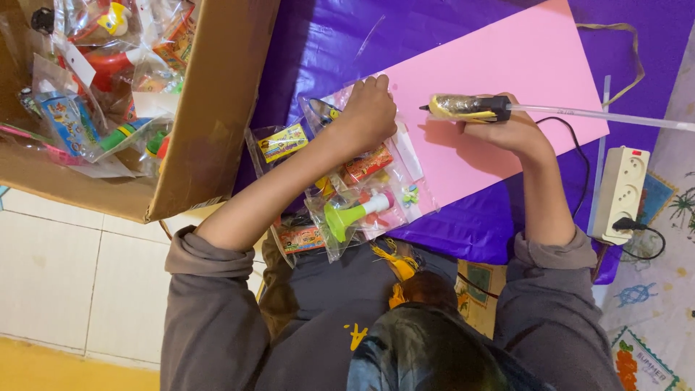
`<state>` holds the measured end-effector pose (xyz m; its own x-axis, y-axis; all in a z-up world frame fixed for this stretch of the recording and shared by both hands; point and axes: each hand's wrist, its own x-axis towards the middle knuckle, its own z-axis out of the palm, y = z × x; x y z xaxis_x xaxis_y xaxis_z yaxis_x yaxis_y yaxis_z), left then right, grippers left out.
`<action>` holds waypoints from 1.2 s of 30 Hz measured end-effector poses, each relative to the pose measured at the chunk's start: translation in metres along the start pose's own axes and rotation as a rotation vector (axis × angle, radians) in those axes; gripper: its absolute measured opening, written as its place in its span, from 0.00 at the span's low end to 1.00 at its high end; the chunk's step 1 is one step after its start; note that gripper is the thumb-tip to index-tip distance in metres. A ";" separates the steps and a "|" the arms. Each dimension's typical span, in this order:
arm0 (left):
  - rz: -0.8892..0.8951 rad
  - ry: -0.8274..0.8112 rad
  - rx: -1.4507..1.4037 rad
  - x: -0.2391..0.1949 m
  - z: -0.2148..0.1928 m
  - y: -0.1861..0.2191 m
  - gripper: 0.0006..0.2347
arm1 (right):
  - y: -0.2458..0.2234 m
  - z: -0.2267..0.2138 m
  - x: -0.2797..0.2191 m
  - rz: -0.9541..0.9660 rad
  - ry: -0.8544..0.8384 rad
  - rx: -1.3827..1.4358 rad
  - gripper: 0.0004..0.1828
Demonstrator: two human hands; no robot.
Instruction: Using a hot glue gun to attach small packaged toys to a pink cardboard display board.
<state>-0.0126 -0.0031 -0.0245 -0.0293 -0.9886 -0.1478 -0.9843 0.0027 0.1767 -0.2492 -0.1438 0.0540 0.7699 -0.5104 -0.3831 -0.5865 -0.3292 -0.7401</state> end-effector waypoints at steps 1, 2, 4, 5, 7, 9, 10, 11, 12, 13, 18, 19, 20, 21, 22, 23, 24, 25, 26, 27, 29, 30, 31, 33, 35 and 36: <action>-0.007 0.009 0.001 0.002 0.003 0.000 0.15 | 0.001 0.001 0.000 0.006 0.000 0.005 0.09; -0.012 0.017 0.001 0.004 0.007 0.000 0.14 | 0.001 0.001 -0.001 0.013 0.001 0.010 0.09; -0.014 0.011 -0.021 0.007 0.006 -0.001 0.12 | 0.014 0.003 -0.001 0.011 0.007 0.042 0.04; -0.018 0.005 -0.044 0.009 0.006 -0.002 0.11 | 0.021 0.004 0.000 0.008 0.013 0.073 0.01; -0.026 -0.025 -0.043 0.011 0.007 -0.002 0.12 | 0.031 0.005 0.000 0.033 0.033 0.050 0.02; -0.034 -0.054 -0.040 0.011 0.005 -0.002 0.13 | 0.034 0.005 -0.001 0.057 0.054 0.027 0.03; -0.031 -0.059 -0.043 0.011 0.003 -0.002 0.13 | 0.031 0.004 -0.002 0.062 0.030 0.057 0.02; -0.027 -0.064 -0.045 0.010 0.001 -0.002 0.13 | 0.029 0.004 -0.004 0.067 0.006 0.087 0.05; -0.025 -0.064 -0.044 0.009 0.000 -0.001 0.13 | 0.030 0.005 -0.004 0.067 0.007 0.088 0.05; -0.017 -0.059 -0.020 0.009 -0.001 -0.001 0.13 | 0.031 0.006 -0.004 0.051 0.015 0.080 0.06; -0.003 -0.087 0.003 0.005 -0.010 0.003 0.11 | 0.027 0.010 -0.005 -0.022 -0.014 0.088 0.08; -0.005 -0.084 0.006 0.006 -0.009 0.004 0.11 | 0.029 0.011 -0.005 -0.010 -0.006 0.067 0.06; -0.008 -0.081 0.010 0.006 -0.008 0.004 0.11 | 0.031 0.011 -0.005 0.002 0.001 0.045 0.04; -0.007 -0.081 0.011 0.004 -0.011 0.005 0.11 | 0.022 0.011 -0.008 0.003 0.002 0.046 0.04; 0.006 -0.077 0.009 0.002 -0.014 0.006 0.10 | 0.014 0.010 -0.011 0.040 -0.006 0.069 0.08; 0.018 -0.073 0.007 0.000 -0.017 0.007 0.08 | 0.006 0.009 -0.014 0.076 -0.014 0.092 0.12; 0.019 -0.072 0.007 0.002 -0.015 0.006 0.08 | 0.005 0.009 -0.014 0.076 -0.013 0.092 0.12; 0.022 -0.074 0.011 0.004 -0.013 0.004 0.09 | 0.005 0.008 -0.015 0.126 -0.029 0.052 0.11; 0.024 -0.076 0.014 0.006 -0.011 0.003 0.10 | 0.004 0.007 -0.015 0.175 -0.046 0.012 0.10; 0.024 -0.075 0.015 0.002 -0.014 0.004 0.10 | 0.024 0.011 -0.011 0.175 -0.045 0.012 0.10; -0.004 0.032 -0.082 -0.005 -0.019 0.007 0.10 | 0.065 0.018 -0.003 0.175 0.114 0.061 0.27; -0.005 0.031 -0.083 -0.003 -0.013 0.007 0.10 | 0.068 0.019 -0.003 0.175 0.112 0.061 0.27; 0.002 0.076 -0.080 -0.002 -0.007 0.007 0.10 | 0.071 0.021 -0.003 0.168 0.126 0.054 0.24; 0.010 0.121 -0.079 0.002 0.006 0.007 0.10 | 0.073 0.023 -0.004 0.162 0.139 0.046 0.22; 0.008 0.186 -0.049 0.007 0.021 0.007 0.10 | 0.071 0.024 -0.005 0.143 0.171 0.068 0.25; 0.008 0.184 -0.050 0.006 0.024 0.006 0.10 | 0.072 0.025 -0.005 0.145 0.170 0.069 0.25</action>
<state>-0.0224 -0.0057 -0.0474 0.0001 -0.9994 0.0335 -0.9741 0.0075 0.2260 -0.2890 -0.1452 -0.0108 0.6223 -0.6764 -0.3939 -0.6646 -0.1908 -0.7224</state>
